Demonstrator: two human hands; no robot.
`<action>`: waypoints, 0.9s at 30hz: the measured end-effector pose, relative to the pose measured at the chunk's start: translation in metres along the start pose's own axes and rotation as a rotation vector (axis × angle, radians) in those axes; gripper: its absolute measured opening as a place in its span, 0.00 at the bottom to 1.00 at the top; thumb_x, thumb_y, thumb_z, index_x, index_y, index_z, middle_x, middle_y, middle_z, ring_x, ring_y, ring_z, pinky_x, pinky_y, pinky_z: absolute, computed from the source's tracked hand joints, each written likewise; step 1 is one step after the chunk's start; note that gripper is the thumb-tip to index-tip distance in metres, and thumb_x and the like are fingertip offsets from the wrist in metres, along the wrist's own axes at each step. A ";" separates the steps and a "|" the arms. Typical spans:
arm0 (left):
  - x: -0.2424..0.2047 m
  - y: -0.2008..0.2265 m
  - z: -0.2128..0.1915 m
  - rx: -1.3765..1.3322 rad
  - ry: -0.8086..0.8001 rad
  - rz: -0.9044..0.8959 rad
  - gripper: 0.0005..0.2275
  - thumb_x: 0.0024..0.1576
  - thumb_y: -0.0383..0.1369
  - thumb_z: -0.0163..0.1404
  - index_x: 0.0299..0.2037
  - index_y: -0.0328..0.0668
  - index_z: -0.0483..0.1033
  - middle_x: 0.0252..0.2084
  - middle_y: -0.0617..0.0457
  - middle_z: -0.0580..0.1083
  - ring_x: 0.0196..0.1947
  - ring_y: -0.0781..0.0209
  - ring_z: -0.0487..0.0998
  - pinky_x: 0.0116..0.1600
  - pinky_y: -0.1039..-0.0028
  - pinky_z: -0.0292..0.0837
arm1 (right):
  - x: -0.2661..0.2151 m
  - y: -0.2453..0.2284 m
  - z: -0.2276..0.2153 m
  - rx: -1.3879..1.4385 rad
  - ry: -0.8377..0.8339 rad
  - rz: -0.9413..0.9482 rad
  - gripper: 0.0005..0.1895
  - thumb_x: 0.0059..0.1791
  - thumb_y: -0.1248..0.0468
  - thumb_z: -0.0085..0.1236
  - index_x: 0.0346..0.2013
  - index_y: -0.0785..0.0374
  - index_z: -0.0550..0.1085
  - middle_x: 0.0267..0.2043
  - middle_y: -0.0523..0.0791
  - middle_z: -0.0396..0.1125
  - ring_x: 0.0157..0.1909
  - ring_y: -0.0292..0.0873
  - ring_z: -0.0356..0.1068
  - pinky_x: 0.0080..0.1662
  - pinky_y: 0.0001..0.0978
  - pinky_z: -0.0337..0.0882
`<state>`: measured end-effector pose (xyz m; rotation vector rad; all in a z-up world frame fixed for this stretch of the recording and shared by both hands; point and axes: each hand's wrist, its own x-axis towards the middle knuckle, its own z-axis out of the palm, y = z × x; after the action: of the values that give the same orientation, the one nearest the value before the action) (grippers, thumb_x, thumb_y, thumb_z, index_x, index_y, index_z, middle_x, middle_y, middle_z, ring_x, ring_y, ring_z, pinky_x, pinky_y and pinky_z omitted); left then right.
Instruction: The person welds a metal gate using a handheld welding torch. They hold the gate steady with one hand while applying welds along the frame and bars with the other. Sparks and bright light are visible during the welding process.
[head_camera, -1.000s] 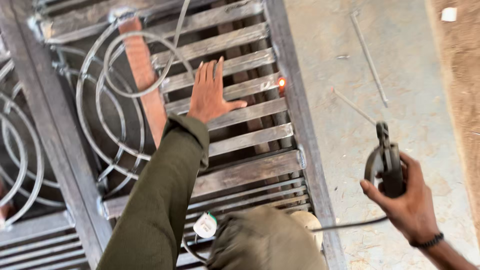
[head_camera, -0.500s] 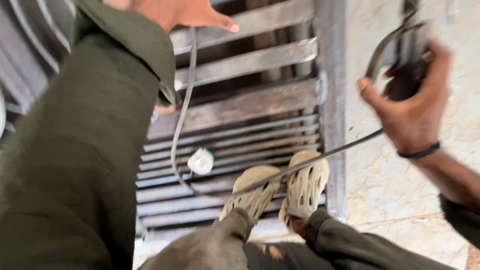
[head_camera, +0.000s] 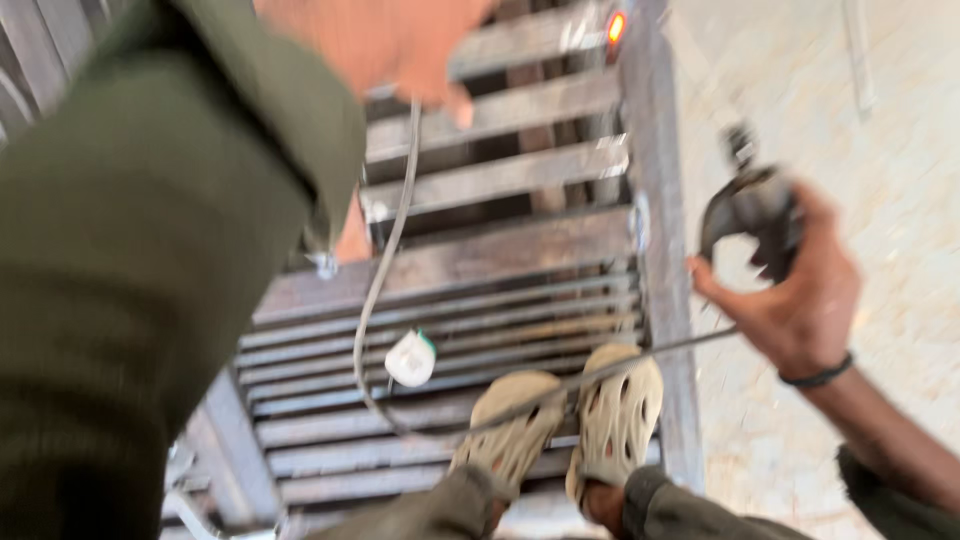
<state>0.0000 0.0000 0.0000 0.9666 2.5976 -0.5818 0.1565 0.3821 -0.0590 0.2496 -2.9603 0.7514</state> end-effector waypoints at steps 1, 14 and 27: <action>-0.001 0.000 -0.003 0.033 -0.003 0.011 0.49 0.47 0.68 0.57 0.68 0.34 0.60 0.52 0.45 0.74 0.55 0.47 0.72 0.59 0.58 0.67 | 0.001 -0.005 0.001 0.023 0.016 -0.035 0.50 0.42 0.56 0.78 0.71 0.66 0.60 0.41 0.50 0.72 0.37 0.42 0.73 0.41 0.35 0.77; 0.016 0.015 0.120 -0.299 0.139 -0.037 0.37 0.47 0.58 0.60 0.58 0.35 0.69 0.51 0.45 0.73 0.57 0.47 0.70 0.60 0.57 0.66 | -0.026 -0.040 0.033 0.079 0.105 0.087 0.55 0.31 0.52 0.76 0.68 0.64 0.62 0.39 0.49 0.73 0.33 0.43 0.76 0.37 0.35 0.76; 0.037 0.033 0.156 -0.180 0.333 -0.031 0.23 0.51 0.55 0.57 0.32 0.37 0.78 0.27 0.51 0.77 0.50 0.50 0.69 0.65 0.57 0.58 | -0.021 -0.055 0.063 -0.307 0.182 -0.106 0.42 0.33 0.52 0.74 0.60 0.56 0.72 0.49 0.49 0.72 0.43 0.50 0.76 0.38 0.41 0.77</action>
<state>0.0170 -0.0306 -0.1600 1.0399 2.8971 -0.2006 0.1848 0.3071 -0.0905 0.2954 -2.8098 0.2840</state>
